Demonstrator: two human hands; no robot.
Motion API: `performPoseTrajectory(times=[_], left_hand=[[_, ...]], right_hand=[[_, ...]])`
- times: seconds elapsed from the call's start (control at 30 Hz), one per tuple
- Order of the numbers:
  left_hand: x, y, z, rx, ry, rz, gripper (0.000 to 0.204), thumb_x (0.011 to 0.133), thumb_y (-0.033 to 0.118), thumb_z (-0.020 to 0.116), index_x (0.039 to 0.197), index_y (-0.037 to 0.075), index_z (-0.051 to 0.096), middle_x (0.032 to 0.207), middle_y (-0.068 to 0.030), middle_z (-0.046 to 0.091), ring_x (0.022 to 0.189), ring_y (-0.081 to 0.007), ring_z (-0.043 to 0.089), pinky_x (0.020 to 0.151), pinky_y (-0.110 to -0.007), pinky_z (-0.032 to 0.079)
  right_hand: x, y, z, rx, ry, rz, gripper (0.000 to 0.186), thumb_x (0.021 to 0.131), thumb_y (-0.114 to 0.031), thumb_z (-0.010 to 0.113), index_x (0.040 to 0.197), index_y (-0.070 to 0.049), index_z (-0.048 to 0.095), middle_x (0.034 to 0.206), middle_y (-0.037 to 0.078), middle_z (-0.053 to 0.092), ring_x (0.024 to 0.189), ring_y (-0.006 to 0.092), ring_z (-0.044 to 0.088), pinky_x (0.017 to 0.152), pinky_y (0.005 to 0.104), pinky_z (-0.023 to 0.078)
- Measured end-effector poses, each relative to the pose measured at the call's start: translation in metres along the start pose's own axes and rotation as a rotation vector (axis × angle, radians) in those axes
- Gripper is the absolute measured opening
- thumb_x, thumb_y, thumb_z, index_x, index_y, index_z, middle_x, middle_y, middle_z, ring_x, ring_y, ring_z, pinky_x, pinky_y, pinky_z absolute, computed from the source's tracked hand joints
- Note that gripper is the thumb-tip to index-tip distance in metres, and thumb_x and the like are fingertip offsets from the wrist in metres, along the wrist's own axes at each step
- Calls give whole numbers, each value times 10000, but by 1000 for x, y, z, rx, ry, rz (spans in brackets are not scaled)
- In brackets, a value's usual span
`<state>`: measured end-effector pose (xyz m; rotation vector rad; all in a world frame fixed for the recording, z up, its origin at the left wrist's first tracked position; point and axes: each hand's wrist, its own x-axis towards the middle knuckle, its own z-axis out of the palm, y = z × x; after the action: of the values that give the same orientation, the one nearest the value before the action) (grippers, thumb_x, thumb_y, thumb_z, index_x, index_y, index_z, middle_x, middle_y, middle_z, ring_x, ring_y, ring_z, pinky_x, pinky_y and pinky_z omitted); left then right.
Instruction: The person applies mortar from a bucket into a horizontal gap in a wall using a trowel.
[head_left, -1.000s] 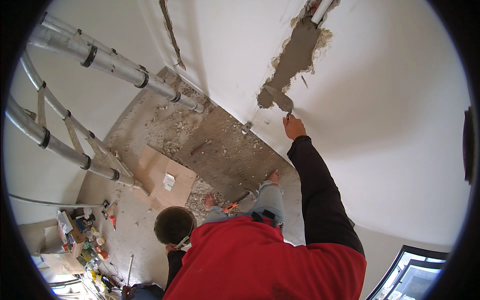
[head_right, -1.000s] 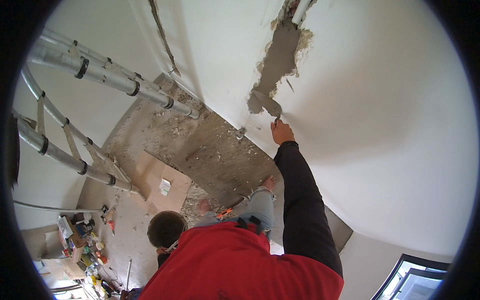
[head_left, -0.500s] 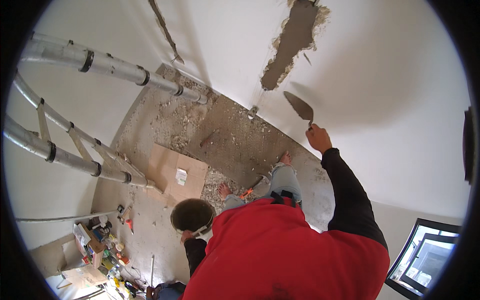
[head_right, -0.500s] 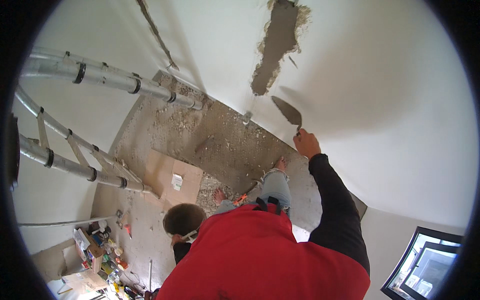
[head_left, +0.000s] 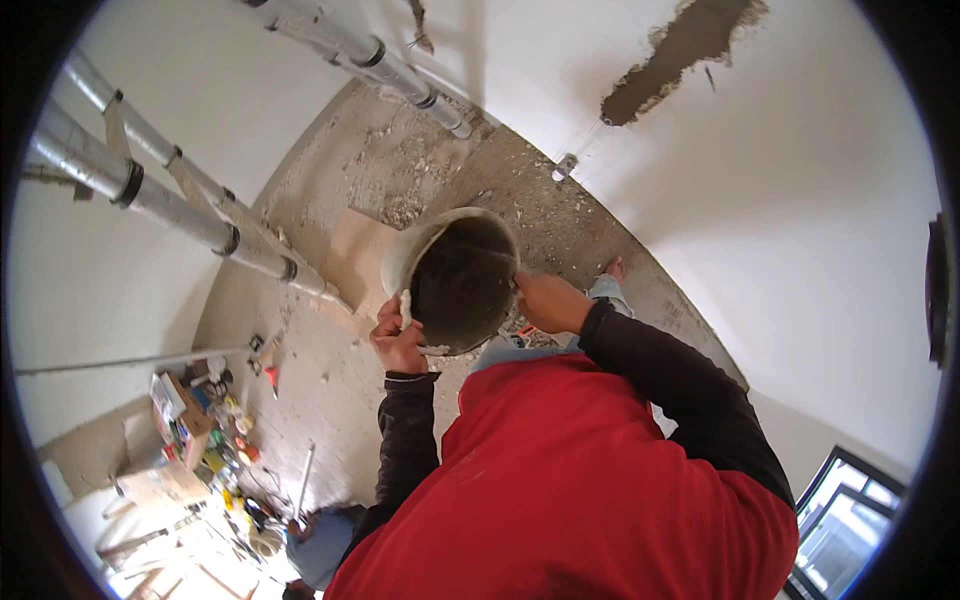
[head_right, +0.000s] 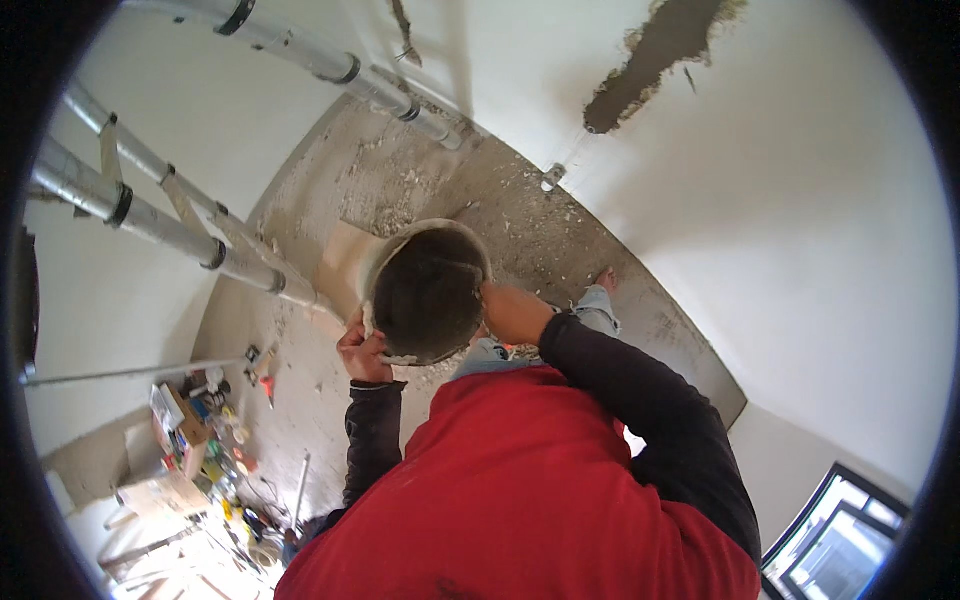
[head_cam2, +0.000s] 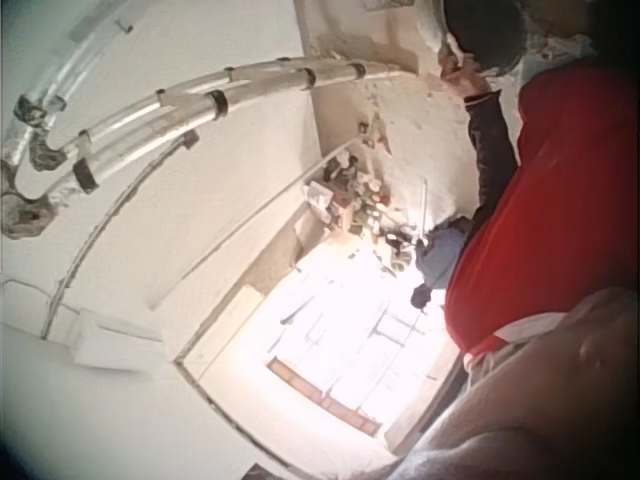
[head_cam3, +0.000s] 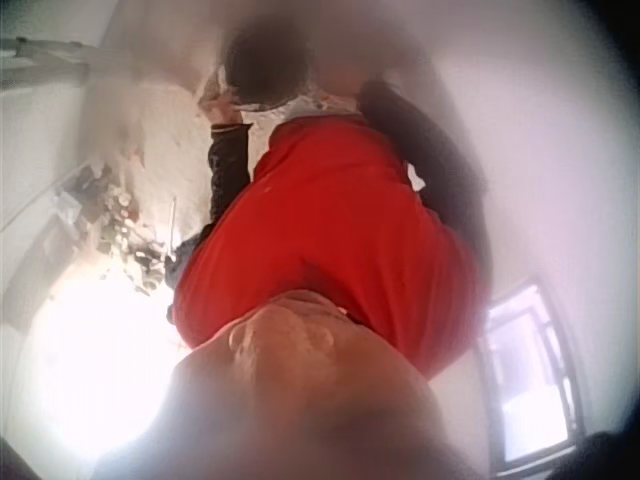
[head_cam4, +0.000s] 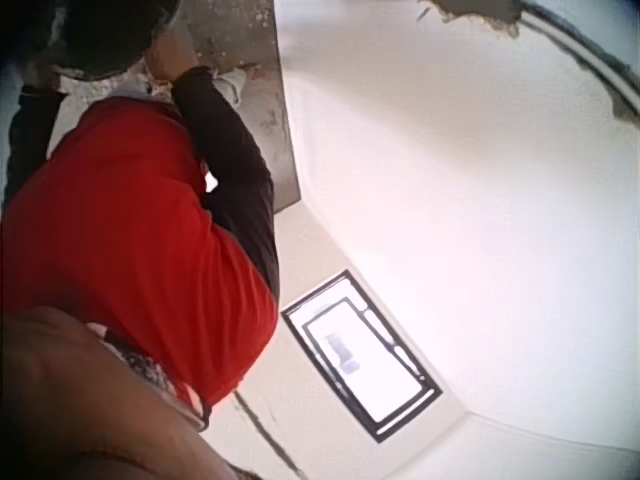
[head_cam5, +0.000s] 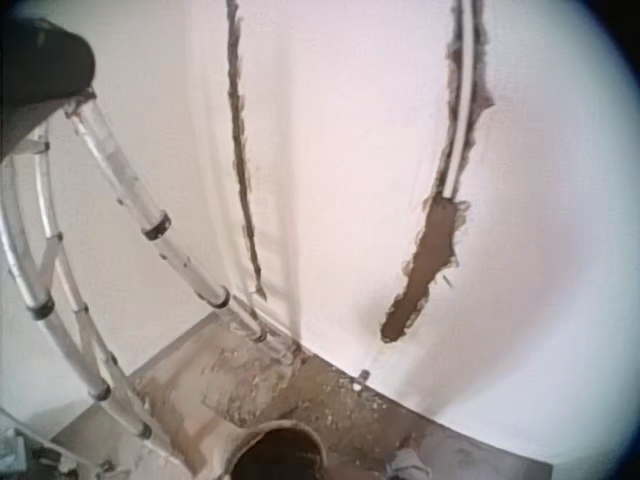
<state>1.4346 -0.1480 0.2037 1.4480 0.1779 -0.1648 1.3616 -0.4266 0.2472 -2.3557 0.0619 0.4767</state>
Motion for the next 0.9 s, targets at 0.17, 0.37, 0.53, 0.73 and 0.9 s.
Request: performPoseTrajectory(times=[0.17,0.37,0.53,0.73,0.9], left_hand=[[29,78,24,-77,-289,-23,130,547,-23,479,590,-75,590,1350,-303,548,1168,-323,578,924,-302,427],[51,82,6,-169,-408,-66,222,624,4,484,770,-45,644,846,-110,662,776,-193,615,724,-273,482],[46,82,12,-136,-412,-191,164,623,15,491,736,-6,609,734,-84,615,677,-180,582,669,-270,480],[57,43,-11,49,-661,-300,131,634,41,520,740,7,590,743,-94,620,679,-197,600,675,-294,500],[71,21,-20,61,-883,-198,201,699,32,575,891,-1,626,867,-109,623,824,-259,616,789,-387,508]], right_hand=[[8,-52,2,-47,14,206,293,894,-157,556,1046,92,529,869,288,665,789,453,665,669,532,529],[-25,-67,-15,-72,137,74,275,919,-129,477,1024,118,540,793,276,668,724,449,674,622,517,542],[-30,-78,22,-24,70,170,245,900,-99,484,1000,113,557,845,291,673,773,442,686,639,503,549],[-76,-43,54,159,308,358,250,872,-141,530,989,76,568,822,242,686,738,409,698,620,492,556],[-73,-73,138,216,603,471,187,865,-123,511,923,52,543,712,206,663,631,369,687,529,479,543]])
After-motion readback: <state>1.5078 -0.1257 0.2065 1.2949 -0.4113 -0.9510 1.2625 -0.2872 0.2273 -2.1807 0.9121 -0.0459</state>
